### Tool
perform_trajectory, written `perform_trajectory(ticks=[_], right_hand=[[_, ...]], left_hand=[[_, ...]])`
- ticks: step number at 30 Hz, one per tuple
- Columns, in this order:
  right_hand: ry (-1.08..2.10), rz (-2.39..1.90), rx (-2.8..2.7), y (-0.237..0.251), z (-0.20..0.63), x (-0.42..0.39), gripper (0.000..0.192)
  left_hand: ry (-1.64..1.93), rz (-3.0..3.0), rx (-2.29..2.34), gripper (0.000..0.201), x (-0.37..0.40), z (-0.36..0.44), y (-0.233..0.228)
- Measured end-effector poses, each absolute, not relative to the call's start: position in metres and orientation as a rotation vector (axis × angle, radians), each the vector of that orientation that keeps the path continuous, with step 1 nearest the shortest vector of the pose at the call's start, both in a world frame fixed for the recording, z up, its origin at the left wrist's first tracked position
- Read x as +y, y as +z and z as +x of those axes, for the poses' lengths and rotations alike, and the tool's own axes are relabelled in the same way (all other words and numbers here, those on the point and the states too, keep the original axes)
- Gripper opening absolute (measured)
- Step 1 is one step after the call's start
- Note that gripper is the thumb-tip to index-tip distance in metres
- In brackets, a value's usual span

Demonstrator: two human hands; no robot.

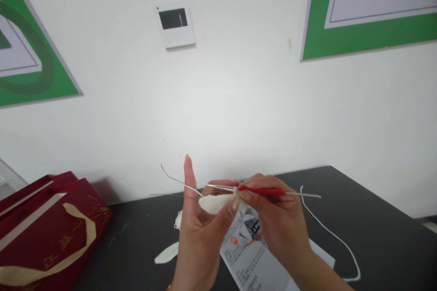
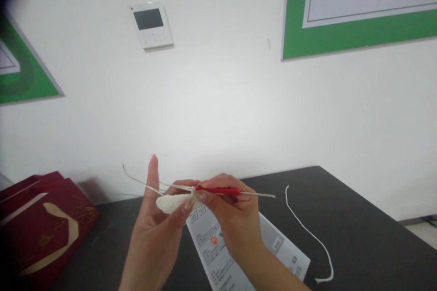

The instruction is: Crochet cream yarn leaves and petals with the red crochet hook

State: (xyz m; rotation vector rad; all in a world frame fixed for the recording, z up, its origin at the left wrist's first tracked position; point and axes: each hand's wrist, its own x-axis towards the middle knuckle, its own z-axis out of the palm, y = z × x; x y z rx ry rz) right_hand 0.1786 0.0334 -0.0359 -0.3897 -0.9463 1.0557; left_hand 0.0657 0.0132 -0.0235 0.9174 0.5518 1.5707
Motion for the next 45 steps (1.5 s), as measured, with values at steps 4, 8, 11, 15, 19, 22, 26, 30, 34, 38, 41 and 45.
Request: perform_trajectory(ticks=[4, 8, 11, 15, 19, 22, 26, 30, 34, 38, 41, 45], right_hand=[[1.226, -0.382, -0.836, -0.033, 0.175, 0.03, 0.013], [1.364, -0.399, -0.776, -0.031, 0.175, 0.028, 0.009], [1.376, -0.413, -0.794, -0.031, 0.176, 0.028, 0.009], [1.235, -0.426, -0.972, -0.034, 0.175, 0.029, 0.011], [1.193, -0.445, -0.983, -0.034, 0.181, 0.033, 0.012], [1.263, -0.445, -0.915, -0.027, 0.193, 0.036, 0.013], [1.473, -0.482, -0.985, -0.016, 0.213, 0.038, 0.015], [1.622, -0.511, -1.176, -0.013, 0.226, 0.039, 0.012], [1.701, -0.534, -1.269, -0.016, 0.23, 0.039, 0.011], [1.722, -0.56, -1.266, -0.018, 0.228, 0.038, 0.013], [1.724, -0.548, -1.242, -0.018, 0.225, 0.037, 0.013], [1.734, -0.527, -1.222, -0.017, 0.222, 0.037, 0.014]], left_hand=[[1.684, 0.868, 0.555, 0.095, 0.013, 0.07, -0.023], [1.761, 0.896, 0.534, 0.091, 0.015, 0.069, -0.022], [1.783, 0.914, 0.53, 0.093, 0.016, 0.067, -0.022], [1.781, 0.856, 0.531, 0.094, 0.015, 0.071, -0.023], [1.582, 0.905, 0.477, 0.081, 0.023, 0.057, -0.023], [1.219, 0.964, 0.288, 0.051, 0.048, 0.022, -0.033], [1.105, 0.987, 0.303, 0.03, 0.094, -0.027, -0.065], [1.101, 0.908, 0.488, 0.029, 0.122, -0.051, -0.09], [1.0, 0.826, 0.595, 0.032, 0.122, -0.041, -0.085], [1.009, 0.73, 0.504, 0.024, 0.094, 0.007, -0.06], [0.926, 0.62, 0.366, 0.038, 0.065, 0.046, -0.043], [0.913, 0.465, 0.257, 0.037, 0.045, 0.062, -0.034]])
